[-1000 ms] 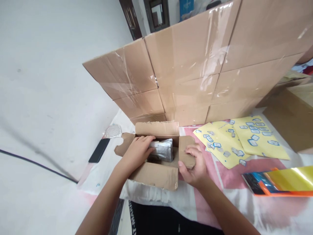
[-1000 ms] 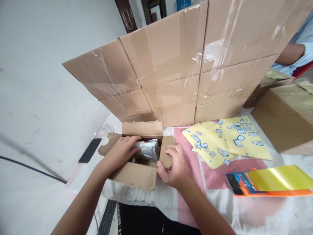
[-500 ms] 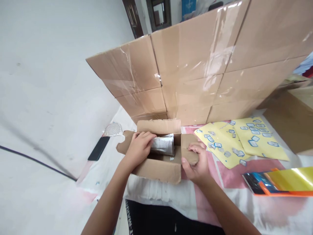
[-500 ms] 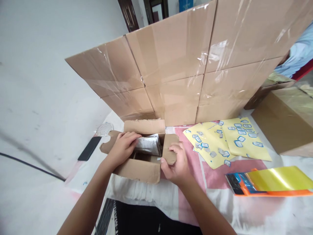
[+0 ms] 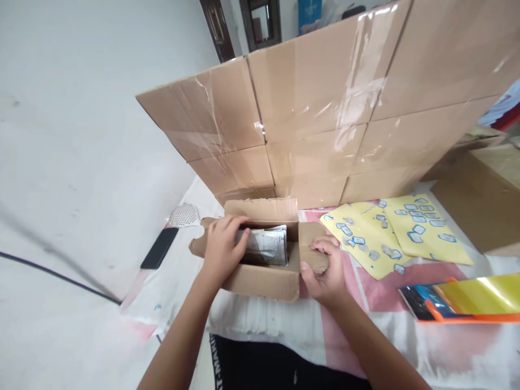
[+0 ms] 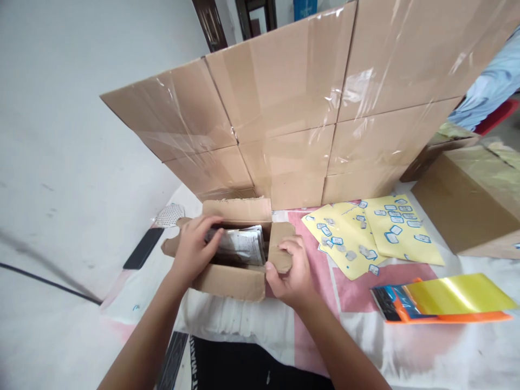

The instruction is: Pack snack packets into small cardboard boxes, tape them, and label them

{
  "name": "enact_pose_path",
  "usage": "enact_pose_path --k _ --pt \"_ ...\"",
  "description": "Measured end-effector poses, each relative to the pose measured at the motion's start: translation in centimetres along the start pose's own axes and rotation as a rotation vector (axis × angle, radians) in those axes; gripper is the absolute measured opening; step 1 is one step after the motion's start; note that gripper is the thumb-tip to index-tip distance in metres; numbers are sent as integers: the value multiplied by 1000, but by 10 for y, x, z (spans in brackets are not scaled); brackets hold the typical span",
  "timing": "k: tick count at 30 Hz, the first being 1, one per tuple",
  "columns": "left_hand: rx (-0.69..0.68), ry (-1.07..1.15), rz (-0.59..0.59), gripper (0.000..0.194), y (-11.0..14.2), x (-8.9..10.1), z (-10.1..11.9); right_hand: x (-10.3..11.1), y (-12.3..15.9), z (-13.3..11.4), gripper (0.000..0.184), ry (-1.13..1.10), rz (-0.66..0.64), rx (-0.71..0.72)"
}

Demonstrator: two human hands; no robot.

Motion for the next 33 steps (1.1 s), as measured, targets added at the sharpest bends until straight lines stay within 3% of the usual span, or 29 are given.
enact_pose_path --k 2,4,6,7,9,11,15,17,19,23,25,29,33 --pt "84 -87 256 19 22 32 -16 3 -1 -2 39 -24 8 10" --pt "244 -85 541 26 65 54 -41 9 -2 -5 34 -79 18 15" --pt "456 103 791 35 120 50 -71 19 -4 -6 25 -169 49 11" --pt "545 243 836 37 142 35 -84 24 -5 -5 21 -212 75 5" --pt "604 436 766 41 161 -1 -93 34 -7 -3 17 -266 136 -15" --pt "525 480 640 46 157 -23 -84 35 -8 3 20 -298 144 -48" --pt "223 468 468 38 125 -26 -56 12 -6 14 34 -251 -12 -157" --pt "159 465 455 43 116 -21 -52 0 -3 17 37 -118 -117 -200" --pt "222 426 518 41 116 -17 -58 -7 -2 17 36 -27 -196 -215" --pt "557 406 703 33 129 -18 -79 -11 -3 19 46 -84 -278 -235" --pt "635 493 658 39 123 -28 -84 -14 -1 27 62 -109 -295 -285" --pt "584 601 496 50 103 -40 -81 -30 5 40 92 -135 -417 -353" --pt "579 725 425 53 102 -54 -75 -32 4 40 107 -329 -497 -363"
Point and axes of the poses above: each hand's wrist, its own y-axis away from the middle knuckle, its own x-axis out of the back of the hand, z = x × y, the point moved 10 cm from there along -y, towards the middle knuckle, and after that the axes turned 9 degrees about -x, right-handed, at the moved point
